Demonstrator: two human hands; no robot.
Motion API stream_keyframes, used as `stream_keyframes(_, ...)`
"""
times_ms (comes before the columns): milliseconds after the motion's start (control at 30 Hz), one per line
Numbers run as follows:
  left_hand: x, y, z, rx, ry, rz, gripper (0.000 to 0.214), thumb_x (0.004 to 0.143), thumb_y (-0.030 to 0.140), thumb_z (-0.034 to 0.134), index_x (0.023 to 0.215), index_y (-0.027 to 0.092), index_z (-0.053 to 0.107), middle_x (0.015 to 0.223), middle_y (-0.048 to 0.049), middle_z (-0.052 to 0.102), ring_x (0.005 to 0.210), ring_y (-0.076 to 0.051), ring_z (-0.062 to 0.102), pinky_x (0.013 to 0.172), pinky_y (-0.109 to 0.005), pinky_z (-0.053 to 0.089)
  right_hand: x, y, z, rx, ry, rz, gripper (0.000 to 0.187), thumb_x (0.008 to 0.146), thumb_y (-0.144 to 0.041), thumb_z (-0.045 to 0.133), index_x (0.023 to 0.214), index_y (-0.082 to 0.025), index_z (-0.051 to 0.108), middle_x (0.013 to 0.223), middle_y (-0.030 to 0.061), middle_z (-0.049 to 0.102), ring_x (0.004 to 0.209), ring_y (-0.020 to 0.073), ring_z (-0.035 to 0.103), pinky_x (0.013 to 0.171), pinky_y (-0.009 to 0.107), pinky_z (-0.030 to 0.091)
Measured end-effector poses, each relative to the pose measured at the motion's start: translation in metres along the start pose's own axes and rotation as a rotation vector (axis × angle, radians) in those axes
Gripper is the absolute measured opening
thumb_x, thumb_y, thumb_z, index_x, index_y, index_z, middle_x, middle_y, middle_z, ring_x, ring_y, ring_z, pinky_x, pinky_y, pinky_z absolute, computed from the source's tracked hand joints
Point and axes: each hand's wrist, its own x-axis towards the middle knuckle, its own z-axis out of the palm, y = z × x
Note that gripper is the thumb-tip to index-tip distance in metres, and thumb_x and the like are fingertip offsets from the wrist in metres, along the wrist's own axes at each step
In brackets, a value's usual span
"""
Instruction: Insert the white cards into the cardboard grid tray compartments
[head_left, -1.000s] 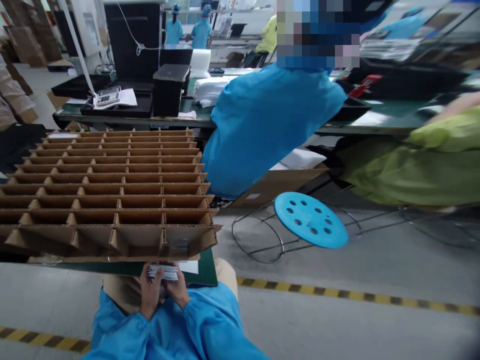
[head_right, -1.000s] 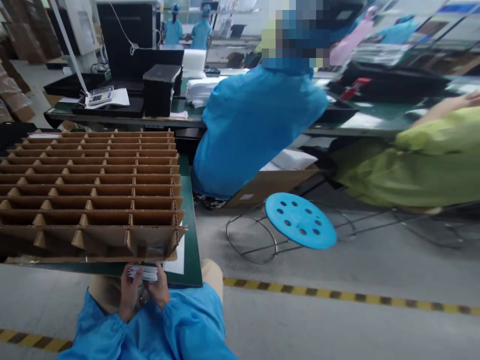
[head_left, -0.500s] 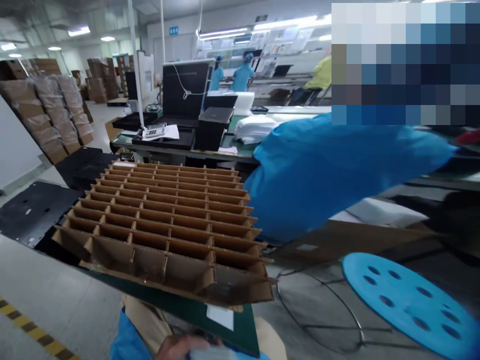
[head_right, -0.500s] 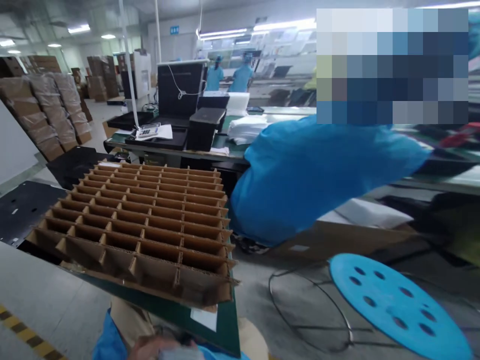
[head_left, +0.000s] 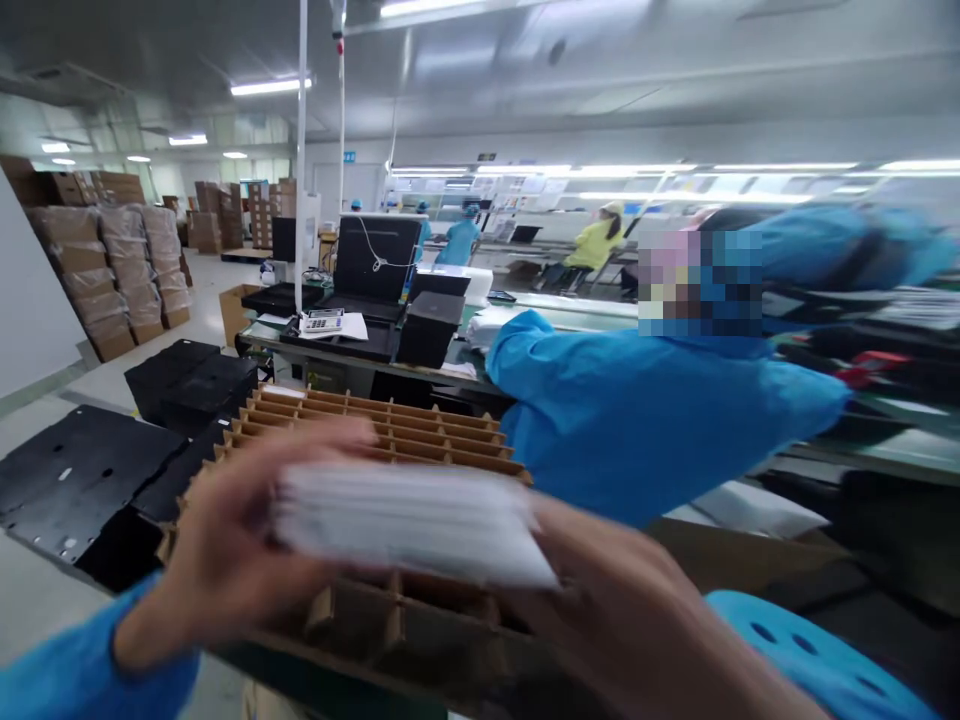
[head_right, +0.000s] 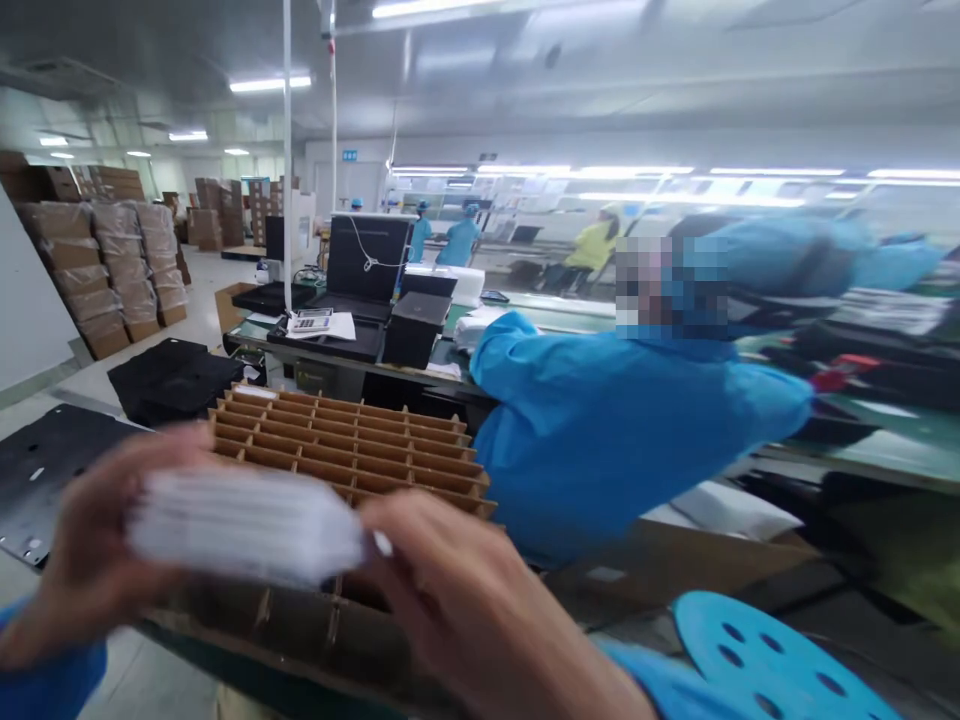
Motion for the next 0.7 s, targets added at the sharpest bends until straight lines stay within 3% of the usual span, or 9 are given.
stream_keyframes(67, 0.061, 0.018, -0.025, 0.104, 0.116, 0.154, 0.069, 0.048, 0.055, 0.084, 0.108, 0.025, 0.066, 0.104, -0.0033, 0.066, 0.090, -0.026, 0.065, 0.069, -0.032, 0.059, 0.056, 0.002, 0.012, -0.065, -0.138, -0.080, 0.005, 0.084, -0.030, 0.056, 0.080, -0.031, 0.060, 0.062, -0.0011, 0.060, 0.050, 0.0141, 0.054, 0.046, 0.026, 0.040)
stream_keyframes(133, 0.111, 0.014, -0.049, 0.186, 0.134, 0.202, 0.071, 0.050, 0.057, 0.083, 0.108, 0.019, 0.065, 0.101, -0.0040, 0.065, 0.089, -0.023, 0.063, 0.073, -0.030, 0.058, 0.104, 0.015, 0.042, -0.121, -0.149, -0.078, 0.004, 0.083, -0.026, 0.055, 0.079, -0.025, 0.055, 0.066, -0.0023, 0.058, 0.055, 0.0131, 0.053, 0.050, 0.024, 0.036)
stream_keyframes(267, 0.173, -0.040, -0.096, 0.268, 0.082, 0.156, 0.072, 0.047, 0.056, 0.084, 0.104, 0.015, 0.066, 0.100, -0.0062, 0.068, 0.085, -0.020, 0.063, 0.078, -0.029, 0.055, 0.161, 0.057, 0.123, -0.118, -0.220, 0.035, 0.008, 0.079, -0.016, 0.056, 0.077, -0.021, 0.050, 0.071, -0.0025, 0.058, 0.063, 0.0132, 0.052, 0.057, 0.023, 0.033)
stream_keyframes(333, 0.191, -0.071, -0.112, 0.198, 0.071, 0.079, 0.070, 0.047, 0.057, 0.084, 0.100, 0.014, 0.067, 0.100, -0.0079, 0.069, 0.084, -0.020, 0.064, 0.076, -0.028, 0.055, 0.173, 0.075, 0.156, -0.114, -0.247, 0.063, 0.009, 0.079, -0.014, 0.055, 0.078, -0.021, 0.050, 0.073, -0.0019, 0.059, 0.066, 0.0142, 0.052, 0.060, 0.024, 0.033)
stream_keyframes(433, 0.206, -0.106, -0.122, 0.097, 0.108, 0.004, 0.070, 0.045, 0.055, 0.085, 0.098, 0.013, 0.068, 0.094, -0.0090, 0.071, 0.082, -0.020, 0.065, 0.076, -0.029, 0.055, 0.179, 0.094, 0.187, -0.103, -0.272, 0.086, 0.008, 0.080, -0.014, 0.055, 0.081, -0.022, 0.051, 0.074, -0.0014, 0.060, 0.069, 0.0153, 0.053, 0.062, 0.025, 0.033)
stream_keyframes(700, 0.222, -0.148, -0.129, 0.061, 0.118, -0.026, 0.065, 0.050, 0.054, 0.084, 0.099, 0.013, 0.070, 0.096, -0.0089, 0.072, 0.080, -0.017, 0.065, 0.076, -0.025, 0.053, 0.182, 0.117, 0.216, -0.062, -0.314, 0.142, 0.008, 0.078, -0.017, 0.057, 0.079, -0.023, 0.051, 0.069, -0.0032, 0.057, 0.063, 0.0143, 0.049, 0.061, 0.024, 0.034)
